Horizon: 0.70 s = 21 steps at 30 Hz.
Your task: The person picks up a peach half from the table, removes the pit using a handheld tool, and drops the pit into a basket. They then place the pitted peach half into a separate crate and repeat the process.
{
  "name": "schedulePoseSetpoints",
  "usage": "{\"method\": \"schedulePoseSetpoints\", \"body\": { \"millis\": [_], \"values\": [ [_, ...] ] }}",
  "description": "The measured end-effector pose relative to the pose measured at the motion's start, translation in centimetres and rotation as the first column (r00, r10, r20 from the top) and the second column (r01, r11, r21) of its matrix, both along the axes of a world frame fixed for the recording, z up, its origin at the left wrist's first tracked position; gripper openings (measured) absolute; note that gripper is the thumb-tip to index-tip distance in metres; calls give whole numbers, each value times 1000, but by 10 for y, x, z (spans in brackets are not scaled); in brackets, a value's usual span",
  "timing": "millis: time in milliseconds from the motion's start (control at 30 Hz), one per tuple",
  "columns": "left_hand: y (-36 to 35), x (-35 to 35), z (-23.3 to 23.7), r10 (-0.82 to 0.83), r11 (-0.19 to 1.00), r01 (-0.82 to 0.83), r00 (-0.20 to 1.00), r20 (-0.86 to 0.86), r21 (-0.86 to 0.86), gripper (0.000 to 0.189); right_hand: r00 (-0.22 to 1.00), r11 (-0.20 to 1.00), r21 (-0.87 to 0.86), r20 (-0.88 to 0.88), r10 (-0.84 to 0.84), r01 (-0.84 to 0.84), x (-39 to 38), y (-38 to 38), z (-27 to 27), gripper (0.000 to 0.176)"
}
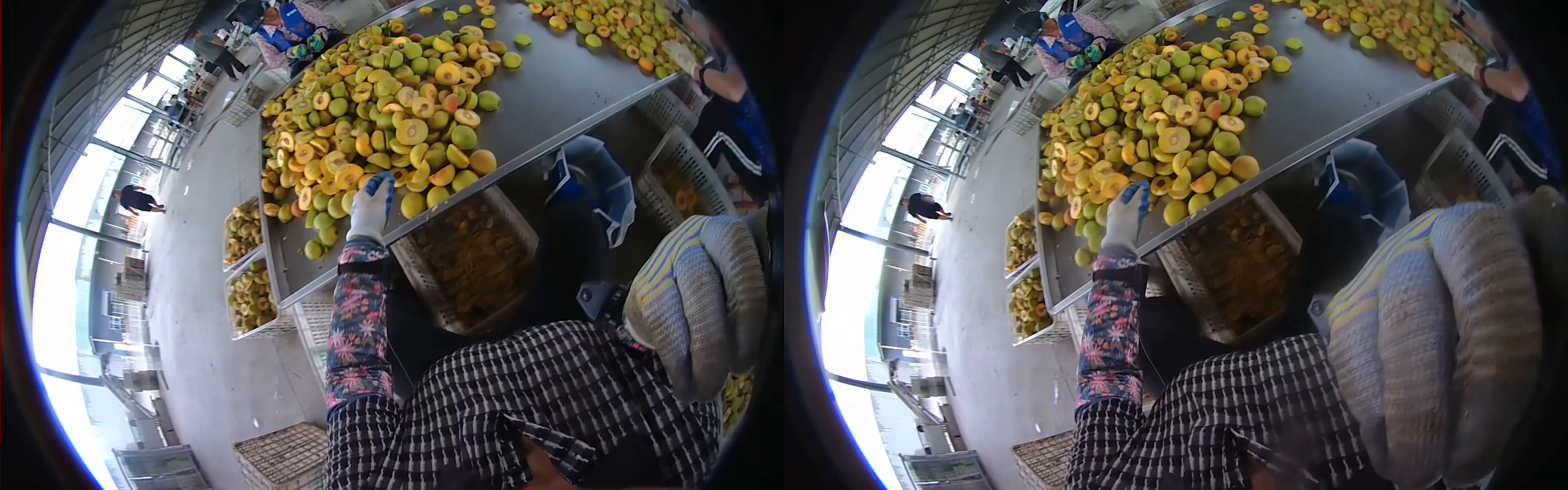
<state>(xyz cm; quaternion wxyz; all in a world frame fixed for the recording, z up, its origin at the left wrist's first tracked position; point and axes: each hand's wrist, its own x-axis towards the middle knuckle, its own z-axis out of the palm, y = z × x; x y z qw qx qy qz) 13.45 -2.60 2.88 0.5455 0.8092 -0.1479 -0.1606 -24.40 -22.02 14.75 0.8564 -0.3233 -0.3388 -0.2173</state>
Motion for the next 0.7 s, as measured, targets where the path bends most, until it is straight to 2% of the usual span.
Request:
{"method": "schedulePoseSetpoints", "body": {
  "millis": [33,100,167,233,267,300,400,467,567,600,633,667,700],
  "values": [
    [-19,-9,10,-15,978,-4,996,86,210,35,1000,1000,-8,-18,-1,1,5,-2,1,41],
    [-44,5,-19,-118,952,25,949,292,305,43,998,1000,-19,-61,-6,4,13,-5,2,41],
    [-71,15,-33,-136,847,3,968,211,532,59,996,1000,-21,-88,-13,11,20,-8,3,41],
    [-85,19,-52,-188,779,-1,954,235,627,67,994,999,-27,-108,-26,23,25,-6,3,41],
    [-89,2,-24,-208,726,22,960,189,687,71,993,1000,-17,-112,-21,19,27,-7,5,41],
    [-92,-5,-21,-196,684,-28,956,220,729,69,994,1000,-16,-109,-25,23,31,-6,4,41],
    [-85,0,-24,-266,691,16,935,234,723,61,995,1000,2,-95,-19,19,39,-7,8,41],
    [-74,3,-30,-290,779,45,910,297,625,54,997,1000,15,-81,-2,3,45,-9,12,41],
    [-56,-1,-19,-188,897,92,965,185,432,48,998,999,7,-57,39,-39,52,-3,14,41],
    [-50,2,-19,-103,976,101,995,1,193,48,997,999,5,-48,53,-53,55,-4,15,41],
    [-44,3,-21,-69,997,59,978,-197,-56,48,997,998,2,-38,70,-70,57,-3,15,42],
    [-35,1,-24,-88,958,-30,916,-391,-286,49,996,997,2,-25,81,-81,59,-3,16,42],
    [-24,-3,-28,-154,865,-162,816,-558,-475,49,996,996,6,-20,85,-85,62,-5,17,42]
  ]
}}
